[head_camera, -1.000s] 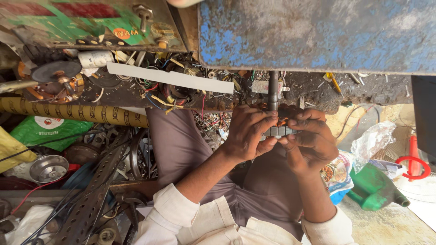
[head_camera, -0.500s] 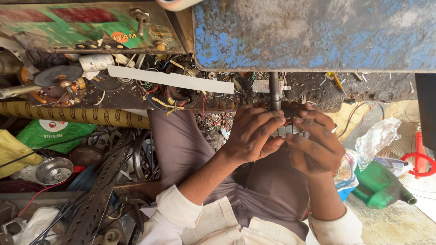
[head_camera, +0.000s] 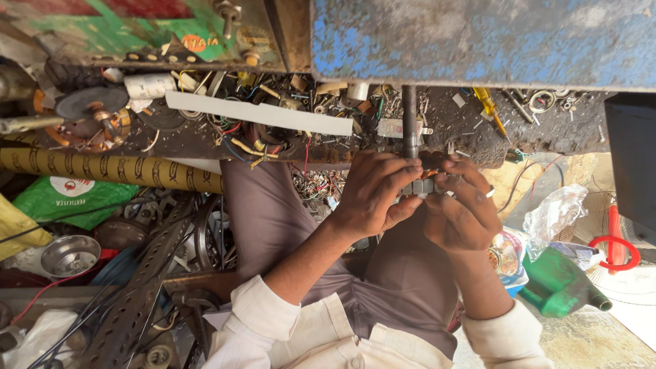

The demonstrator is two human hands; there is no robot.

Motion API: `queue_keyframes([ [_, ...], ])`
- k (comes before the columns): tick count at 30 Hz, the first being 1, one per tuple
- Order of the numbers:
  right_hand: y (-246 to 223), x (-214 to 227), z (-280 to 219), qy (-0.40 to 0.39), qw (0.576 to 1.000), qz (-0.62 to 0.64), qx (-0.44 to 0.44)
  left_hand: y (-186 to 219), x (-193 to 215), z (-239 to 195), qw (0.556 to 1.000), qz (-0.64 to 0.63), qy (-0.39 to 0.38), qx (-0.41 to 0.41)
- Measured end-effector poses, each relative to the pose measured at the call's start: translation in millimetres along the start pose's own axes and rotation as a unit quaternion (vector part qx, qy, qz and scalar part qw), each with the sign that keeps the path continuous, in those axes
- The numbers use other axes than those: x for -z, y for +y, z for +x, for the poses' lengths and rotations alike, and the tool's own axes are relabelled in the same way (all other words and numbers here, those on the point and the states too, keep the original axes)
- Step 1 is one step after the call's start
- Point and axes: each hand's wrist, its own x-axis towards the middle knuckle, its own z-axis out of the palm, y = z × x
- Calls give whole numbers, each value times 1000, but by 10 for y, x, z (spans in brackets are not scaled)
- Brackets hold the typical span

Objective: The person repairs a fan motor by applying a small piece of white insulation tape to the wiring and then inserting the wire into the motor core with their hands.

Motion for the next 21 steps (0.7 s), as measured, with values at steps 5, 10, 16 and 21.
queue_keyframes([
  [5, -73, 88, 95, -63, 995, -72, 28, 19, 17, 26, 1000, 1, -7, 8],
  [10, -150, 104, 103, -38, 997, -67, 2, 86, -2, 67, 1000, 15, 8, -4],
  [16, -106, 159, -46, 2, 985, 113, -130, 60, -12, 5, 1000, 4, 8, 1],
  [21, -73, 84, -89, 28, 972, 159, -171, 64, -65, -14, 1000, 12, 25, 3],
])
